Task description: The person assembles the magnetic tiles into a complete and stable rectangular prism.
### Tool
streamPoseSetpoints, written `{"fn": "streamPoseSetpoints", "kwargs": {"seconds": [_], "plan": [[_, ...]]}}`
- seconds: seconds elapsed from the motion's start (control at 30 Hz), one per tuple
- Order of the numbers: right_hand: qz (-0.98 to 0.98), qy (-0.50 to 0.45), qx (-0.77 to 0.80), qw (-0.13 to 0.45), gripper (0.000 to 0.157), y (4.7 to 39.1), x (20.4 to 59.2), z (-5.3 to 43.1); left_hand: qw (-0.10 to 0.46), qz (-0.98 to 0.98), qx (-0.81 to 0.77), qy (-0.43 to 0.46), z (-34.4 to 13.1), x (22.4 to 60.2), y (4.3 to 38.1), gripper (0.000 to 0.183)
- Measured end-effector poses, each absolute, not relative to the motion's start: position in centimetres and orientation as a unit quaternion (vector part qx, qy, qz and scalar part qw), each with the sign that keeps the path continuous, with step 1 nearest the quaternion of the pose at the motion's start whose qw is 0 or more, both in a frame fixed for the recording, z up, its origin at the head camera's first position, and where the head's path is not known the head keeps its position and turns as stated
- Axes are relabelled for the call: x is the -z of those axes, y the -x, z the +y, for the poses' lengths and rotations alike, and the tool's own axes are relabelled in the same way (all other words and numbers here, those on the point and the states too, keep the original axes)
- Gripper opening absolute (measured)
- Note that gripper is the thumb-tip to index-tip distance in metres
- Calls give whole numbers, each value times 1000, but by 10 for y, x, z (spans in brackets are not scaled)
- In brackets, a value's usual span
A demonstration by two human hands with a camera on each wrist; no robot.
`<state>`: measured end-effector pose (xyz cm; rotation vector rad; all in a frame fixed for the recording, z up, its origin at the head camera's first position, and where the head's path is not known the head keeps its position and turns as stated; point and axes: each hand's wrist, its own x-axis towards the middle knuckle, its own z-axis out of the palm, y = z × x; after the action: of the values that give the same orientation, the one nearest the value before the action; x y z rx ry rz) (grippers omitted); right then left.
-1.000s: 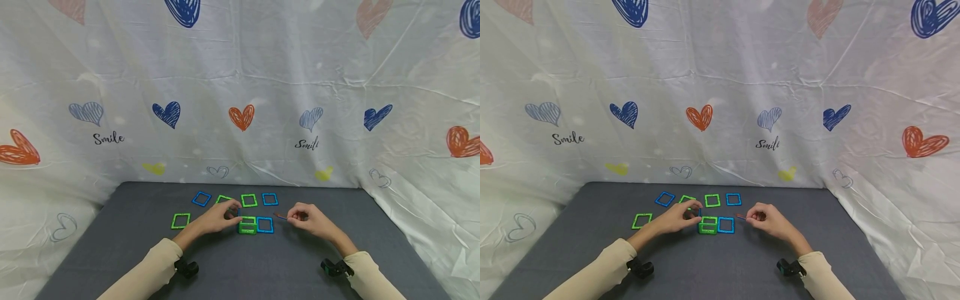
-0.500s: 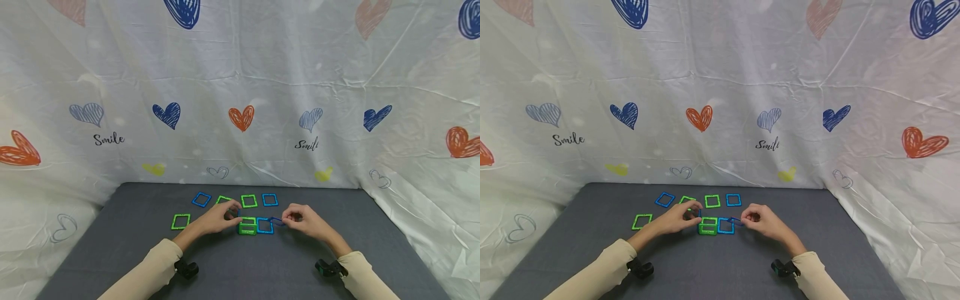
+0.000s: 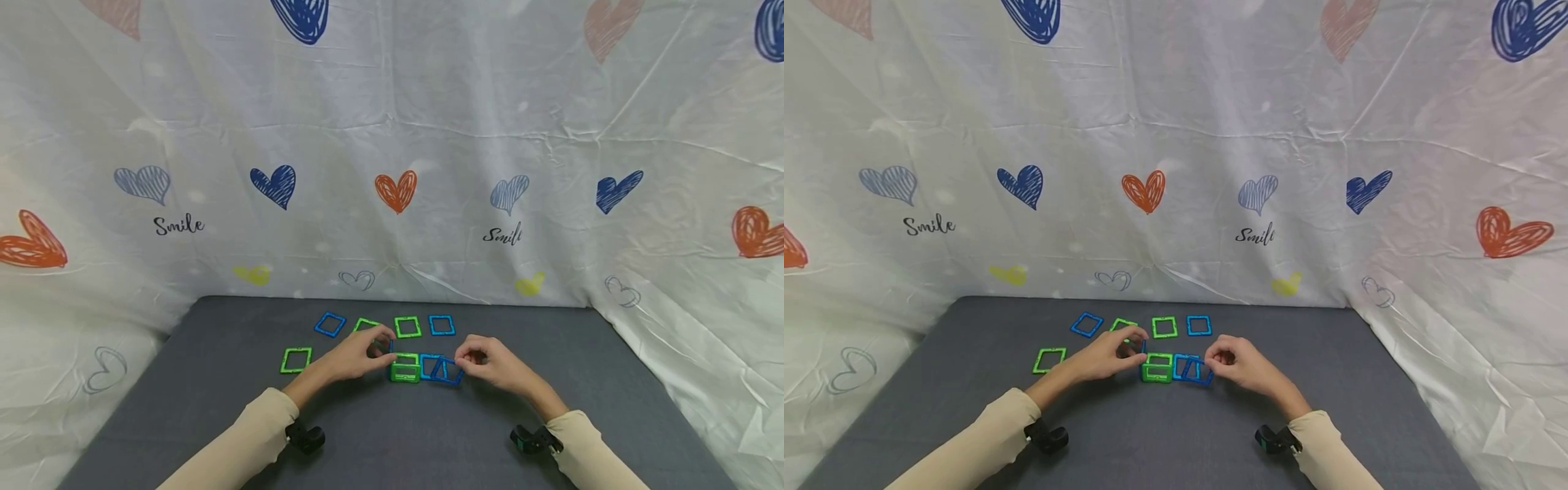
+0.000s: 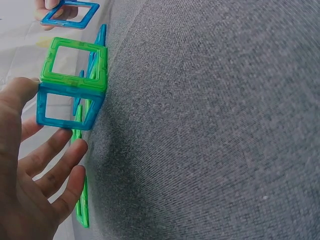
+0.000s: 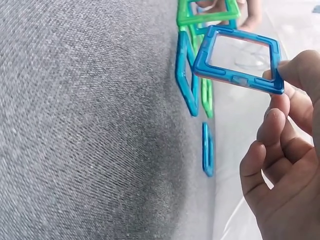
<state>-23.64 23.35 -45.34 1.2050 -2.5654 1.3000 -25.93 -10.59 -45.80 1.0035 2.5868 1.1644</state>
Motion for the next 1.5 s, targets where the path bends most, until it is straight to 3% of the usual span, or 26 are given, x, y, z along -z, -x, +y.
{"fn": "streamPoseSetpoints", "kwargs": {"seconds": [0.77, 1.5], "plan": [[-815, -378, -436, -49, 13, 236, 457, 230, 67, 858, -387, -330, -107, 458, 259, 41], [-824, -400, -401, -10, 7, 239, 457, 218, 67, 854, -393, -335, -106, 458, 259, 41]]}}
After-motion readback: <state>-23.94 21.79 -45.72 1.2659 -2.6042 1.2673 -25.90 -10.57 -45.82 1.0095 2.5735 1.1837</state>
